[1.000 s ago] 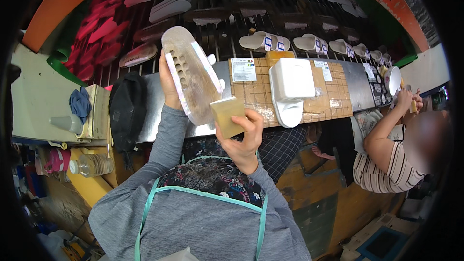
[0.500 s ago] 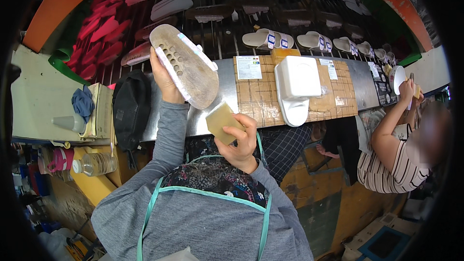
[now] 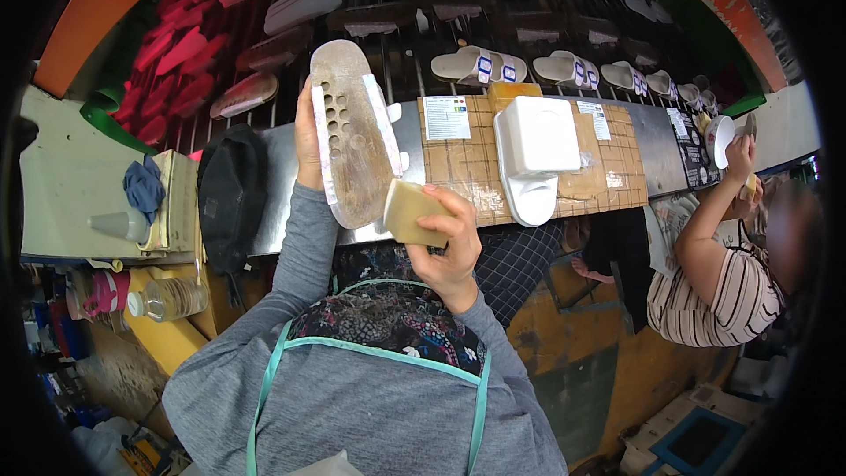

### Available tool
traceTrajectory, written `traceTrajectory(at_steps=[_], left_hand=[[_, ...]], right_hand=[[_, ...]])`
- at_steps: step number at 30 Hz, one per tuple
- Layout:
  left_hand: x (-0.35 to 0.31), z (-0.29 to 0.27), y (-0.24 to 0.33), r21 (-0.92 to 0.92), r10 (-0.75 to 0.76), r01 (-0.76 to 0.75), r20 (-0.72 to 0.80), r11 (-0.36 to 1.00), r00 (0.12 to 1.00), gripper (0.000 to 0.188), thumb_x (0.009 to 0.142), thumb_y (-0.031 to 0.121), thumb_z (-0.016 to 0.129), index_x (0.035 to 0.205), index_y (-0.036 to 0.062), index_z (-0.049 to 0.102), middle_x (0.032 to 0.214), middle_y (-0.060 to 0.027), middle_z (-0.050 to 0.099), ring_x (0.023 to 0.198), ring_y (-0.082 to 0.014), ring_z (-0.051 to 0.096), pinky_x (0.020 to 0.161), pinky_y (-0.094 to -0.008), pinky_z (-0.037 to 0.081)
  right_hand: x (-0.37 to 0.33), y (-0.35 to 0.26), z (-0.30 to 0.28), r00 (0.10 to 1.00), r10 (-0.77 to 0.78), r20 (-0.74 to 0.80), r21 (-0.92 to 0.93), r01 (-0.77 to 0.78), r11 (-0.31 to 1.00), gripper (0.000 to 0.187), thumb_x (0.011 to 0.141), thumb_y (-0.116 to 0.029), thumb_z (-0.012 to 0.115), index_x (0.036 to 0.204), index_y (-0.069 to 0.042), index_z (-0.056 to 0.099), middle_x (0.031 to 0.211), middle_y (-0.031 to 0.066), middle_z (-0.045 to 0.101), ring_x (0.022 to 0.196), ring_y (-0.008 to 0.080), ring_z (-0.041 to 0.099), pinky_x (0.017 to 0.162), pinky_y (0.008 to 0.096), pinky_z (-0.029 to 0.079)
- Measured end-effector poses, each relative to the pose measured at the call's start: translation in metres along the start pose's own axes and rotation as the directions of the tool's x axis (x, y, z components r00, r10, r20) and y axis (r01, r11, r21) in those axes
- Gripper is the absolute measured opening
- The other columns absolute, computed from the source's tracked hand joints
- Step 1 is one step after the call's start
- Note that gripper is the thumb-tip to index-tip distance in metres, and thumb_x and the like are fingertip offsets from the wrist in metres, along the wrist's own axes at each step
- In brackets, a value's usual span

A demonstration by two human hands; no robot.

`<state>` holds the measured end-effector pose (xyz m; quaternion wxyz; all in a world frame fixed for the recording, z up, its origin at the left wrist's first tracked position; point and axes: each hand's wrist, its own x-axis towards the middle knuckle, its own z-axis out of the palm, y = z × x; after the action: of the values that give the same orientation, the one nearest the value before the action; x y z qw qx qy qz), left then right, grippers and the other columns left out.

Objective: The person repeatedly picks up shoe insoles from a rack and sands their surfaces with a sanding block. After sanding each insole, the person returns it to the rack and selects another. The process is repeated for multiple insoles.

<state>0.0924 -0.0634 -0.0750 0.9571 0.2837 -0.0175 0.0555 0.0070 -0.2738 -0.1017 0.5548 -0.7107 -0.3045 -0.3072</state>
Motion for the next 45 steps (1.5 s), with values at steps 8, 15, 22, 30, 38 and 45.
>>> traceTrajectory(at_steps=[8,15,22,30,38,45], left_hand=[[-0.001,-0.001,-0.011,0.152,-0.025,0.042,-0.109,0.987,0.994,0.043,0.097,0.043,0.048,0.104,0.0039,0.063,0.084,-0.0062,0.068,0.069,-0.0126,0.066,0.057,-0.0234,0.054],[-0.034,0.023,-0.05,0.444,-0.086,0.07,0.016,0.893,0.996,0.036,0.093,0.035,0.062,0.076,0.005,0.068,0.067,0.0017,0.063,0.055,-0.0049,0.053,0.049,-0.0212,0.04],[0.018,-0.028,-0.031,0.304,0.074,-0.029,-0.138,0.952,0.988,0.032,0.096,0.035,0.054,0.097,0.004,0.064,0.079,-0.0032,0.066,0.063,-0.0106,0.062,0.058,-0.0233,0.052],[0.134,-0.126,0.007,-0.036,0.182,-0.222,-0.455,0.974,0.872,0.035,0.1,0.034,0.041,0.122,0.009,0.053,0.122,-0.0086,0.058,0.109,-0.0272,0.058,0.093,-0.0486,0.048],[0.144,-0.083,-0.014,0.137,0.332,-0.352,-0.741,0.926,0.584,0.05,0.096,0.02,0.043,0.143,0.0054,0.033,0.146,-0.0161,0.037,0.136,-0.0289,0.035,0.114,-0.0415,0.025],[0.134,-0.025,-0.121,0.947,0.585,-0.316,0.227,0.053,0.779,0.041,0.086,0.027,0.064,0.119,0.0017,0.063,0.122,-0.0202,0.059,0.117,-0.0316,0.048,0.103,-0.0374,0.035]], right_hand=[[0.003,-0.01,-0.014,0.976,-0.091,0.198,0.014,0.09,0.996,0.043,0.058,-0.002,0.076,0.097,-0.009,0.06,0.112,0.0159,0.061,0.099,0.032,0.061,0.084,0.0413,0.048],[0.051,0.015,-0.007,0.988,-0.053,-0.143,-0.273,0.012,0.962,0.051,0.058,-0.002,0.08,0.105,-0.01,0.061,0.112,0.0137,0.057,0.102,0.0314,0.056,0.086,0.0389,0.046],[0.016,0.008,0.003,0.98,-0.07,0.187,-0.106,0.091,0.99,0.048,0.059,-0.006,0.076,0.105,-0.007,0.063,0.111,0.0153,0.06,0.099,0.0312,0.059,0.084,0.0413,0.044],[-0.011,0.022,-0.054,0.928,0.343,-0.144,0.113,-0.329,0.938,0.047,0.068,0.005,0.074,0.109,-0.004,0.054,0.115,0.0141,0.056,0.108,0.0245,0.056,0.094,0.0347,0.045],[-0.021,0.03,-0.084,0.898,0.379,-0.223,0.095,-0.367,0.925,0.05,0.07,0.008,0.071,0.114,-0.003,0.049,0.117,0.0127,0.05,0.111,0.0226,0.051,0.1,0.0339,0.039],[-0.026,0.045,-0.105,0.853,0.341,-0.396,-0.053,-0.391,0.919,0.049,0.07,0.008,0.071,0.113,-0.003,0.05,0.116,0.0118,0.051,0.112,0.0242,0.051,0.1,0.0355,0.038]])
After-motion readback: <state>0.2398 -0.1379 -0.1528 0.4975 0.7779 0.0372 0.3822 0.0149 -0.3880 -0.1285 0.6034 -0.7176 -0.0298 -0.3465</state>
